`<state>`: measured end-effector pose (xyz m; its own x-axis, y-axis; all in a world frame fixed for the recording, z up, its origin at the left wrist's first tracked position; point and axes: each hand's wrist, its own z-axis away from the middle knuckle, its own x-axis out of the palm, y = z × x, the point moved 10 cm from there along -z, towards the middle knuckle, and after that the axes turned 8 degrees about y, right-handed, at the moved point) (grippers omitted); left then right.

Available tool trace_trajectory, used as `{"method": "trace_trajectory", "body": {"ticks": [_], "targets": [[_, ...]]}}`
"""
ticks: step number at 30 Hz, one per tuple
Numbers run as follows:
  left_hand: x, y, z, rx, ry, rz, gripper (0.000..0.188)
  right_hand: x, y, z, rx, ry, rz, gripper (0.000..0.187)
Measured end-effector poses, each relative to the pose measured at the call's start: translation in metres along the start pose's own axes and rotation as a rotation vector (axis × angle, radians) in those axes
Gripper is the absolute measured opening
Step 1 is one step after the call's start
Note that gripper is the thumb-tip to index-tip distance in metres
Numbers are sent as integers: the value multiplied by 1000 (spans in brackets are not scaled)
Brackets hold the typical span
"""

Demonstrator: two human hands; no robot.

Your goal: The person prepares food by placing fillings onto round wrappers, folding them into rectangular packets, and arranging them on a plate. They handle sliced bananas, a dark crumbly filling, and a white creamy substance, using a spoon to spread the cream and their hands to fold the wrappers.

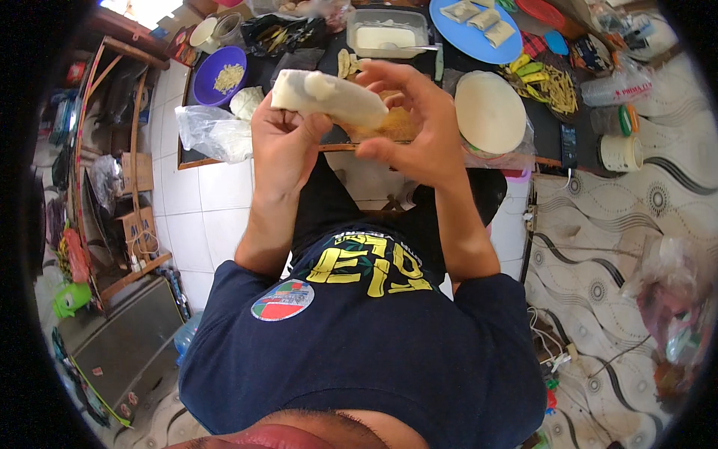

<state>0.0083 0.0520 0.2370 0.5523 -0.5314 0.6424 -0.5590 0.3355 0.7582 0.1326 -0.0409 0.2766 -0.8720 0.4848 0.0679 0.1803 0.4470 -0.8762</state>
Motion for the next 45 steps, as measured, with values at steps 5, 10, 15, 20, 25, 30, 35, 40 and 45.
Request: {"method": "trace_trajectory", "body": {"ticks": [5,10,15,20,25,30,35,40,45], "targets": [[26,16,14,186,-107,-234,37,-6,-53,7,-214,-6,301,48],[50,37,25,340,-222,-289,47,-5,-82,19,-357,22,322,44],[63,48,30,495,-351,-292,51,0,-92,23,-358,19,306,41],[66,50,34,491,-361,-297,49,1,-96,28,-356,16,307,42],[69,53,38,494,-365,-321,49,4,-104,28,-431,-17,283,45],[67,49,39,401,-298,-174,48,0,-103,31,-395,5,278,48],[76,43,35,421,-385,-212,50,-8,-103,32,-419,29,323,47],[73,0,13,193,-318,-176,50,-36,-88,33,-274,131,421,38],[73,-61,-6,-167,-286,-73,55,-78,-42,37,62,254,384,31]]}}
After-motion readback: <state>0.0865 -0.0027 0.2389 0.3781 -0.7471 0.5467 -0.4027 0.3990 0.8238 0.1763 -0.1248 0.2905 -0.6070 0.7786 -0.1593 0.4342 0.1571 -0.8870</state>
